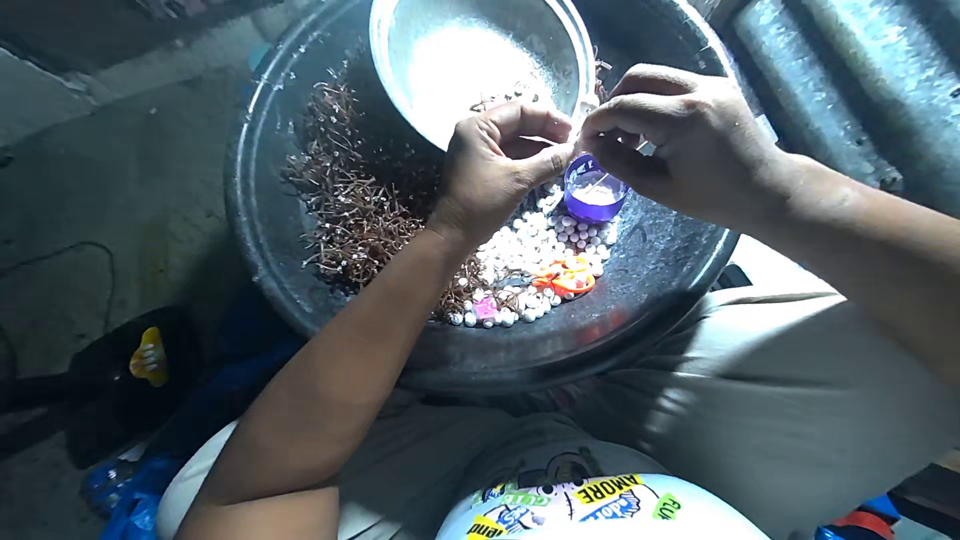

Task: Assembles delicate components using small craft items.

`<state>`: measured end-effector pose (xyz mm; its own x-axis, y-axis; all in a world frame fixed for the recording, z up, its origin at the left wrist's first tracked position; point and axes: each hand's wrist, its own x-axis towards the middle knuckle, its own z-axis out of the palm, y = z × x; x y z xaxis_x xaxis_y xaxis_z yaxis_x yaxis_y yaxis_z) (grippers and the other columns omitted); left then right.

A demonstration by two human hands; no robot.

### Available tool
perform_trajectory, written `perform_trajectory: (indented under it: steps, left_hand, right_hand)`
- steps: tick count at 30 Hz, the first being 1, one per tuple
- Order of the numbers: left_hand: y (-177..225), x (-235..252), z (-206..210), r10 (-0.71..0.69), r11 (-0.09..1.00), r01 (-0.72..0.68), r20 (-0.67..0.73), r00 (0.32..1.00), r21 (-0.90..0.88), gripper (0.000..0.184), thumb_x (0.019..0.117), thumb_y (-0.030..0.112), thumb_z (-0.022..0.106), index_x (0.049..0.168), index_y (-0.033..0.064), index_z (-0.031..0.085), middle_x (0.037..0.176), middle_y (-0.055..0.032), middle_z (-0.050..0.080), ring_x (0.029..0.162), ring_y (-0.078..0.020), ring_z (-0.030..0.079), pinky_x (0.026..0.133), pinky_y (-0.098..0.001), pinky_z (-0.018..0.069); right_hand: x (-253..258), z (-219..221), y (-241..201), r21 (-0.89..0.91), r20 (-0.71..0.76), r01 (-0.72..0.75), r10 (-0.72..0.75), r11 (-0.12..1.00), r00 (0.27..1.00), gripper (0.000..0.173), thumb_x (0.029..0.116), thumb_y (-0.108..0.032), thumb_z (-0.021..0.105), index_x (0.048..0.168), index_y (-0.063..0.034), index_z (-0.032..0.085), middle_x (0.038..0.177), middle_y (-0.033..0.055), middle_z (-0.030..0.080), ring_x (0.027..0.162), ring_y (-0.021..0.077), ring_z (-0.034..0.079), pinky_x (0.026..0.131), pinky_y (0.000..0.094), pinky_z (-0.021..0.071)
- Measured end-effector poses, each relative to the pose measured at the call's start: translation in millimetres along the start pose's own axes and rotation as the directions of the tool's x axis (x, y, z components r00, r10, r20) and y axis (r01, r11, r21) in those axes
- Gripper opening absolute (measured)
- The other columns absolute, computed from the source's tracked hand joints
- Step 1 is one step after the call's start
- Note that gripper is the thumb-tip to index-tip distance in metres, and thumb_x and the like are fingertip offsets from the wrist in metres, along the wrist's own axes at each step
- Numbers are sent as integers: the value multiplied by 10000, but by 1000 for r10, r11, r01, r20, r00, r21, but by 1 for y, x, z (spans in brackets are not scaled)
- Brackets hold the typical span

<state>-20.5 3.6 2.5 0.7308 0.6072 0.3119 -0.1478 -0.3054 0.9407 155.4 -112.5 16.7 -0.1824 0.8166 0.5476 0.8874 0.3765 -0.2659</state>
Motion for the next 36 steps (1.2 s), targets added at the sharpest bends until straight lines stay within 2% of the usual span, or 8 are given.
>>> perform_trajectory:
  steps: [9,17,20,25,33,36]
  left_hand:
    - [1,-3,4,75,992,-76,12,997,101,171,837,-72,747,989,-18,689,938,-22,727,804,-21,708,759,-184,610]
    - [1,-3,5,114,987,-114,1,993,114,186,832,-74,757,996,-22,689,943,-26,731,827,-24,714,776,-185,610]
    - [-1,-4,5,125,984,-125,7,992,126,185,832,-71,756,998,-17,698,948,-32,740,828,-30,720,774,-191,615]
    - [-3,-5,7,120,986,-121,16,993,115,186,827,-71,753,992,-12,694,930,-20,736,801,-20,713,763,-189,613]
    - [-1,-3,6,119,982,-116,-9,993,150,144,838,-43,746,961,3,687,874,7,720,745,2,692,712,-165,600]
    - [-1,-1,-1,78,992,-74,-33,996,102,159,839,-53,740,973,11,682,888,11,723,767,-13,697,732,-184,605]
  right_hand:
    - [2,2,-2,-24,12,-17,18,1000,1000,195,985,-117,551,983,-1,707,908,161,640,776,233,633,690,353,509]
    - [3,-2,3,54,9,-45,44,998,999,174,964,-120,589,975,-18,730,881,107,629,769,118,582,697,233,472]
    - [3,0,2,35,16,-44,43,998,999,163,956,-118,594,971,-12,717,899,128,639,769,162,609,694,288,497]
    - [3,5,0,-11,-3,-33,33,999,999,184,949,-164,612,923,-3,697,869,143,624,737,215,604,648,344,477]
    - [7,-1,1,-90,-22,-44,42,995,999,194,938,-148,595,883,25,664,863,189,627,773,315,636,663,445,490]
    - [5,-8,9,-45,-44,-97,95,994,995,181,938,-140,578,935,4,689,891,150,636,767,211,607,674,347,483]
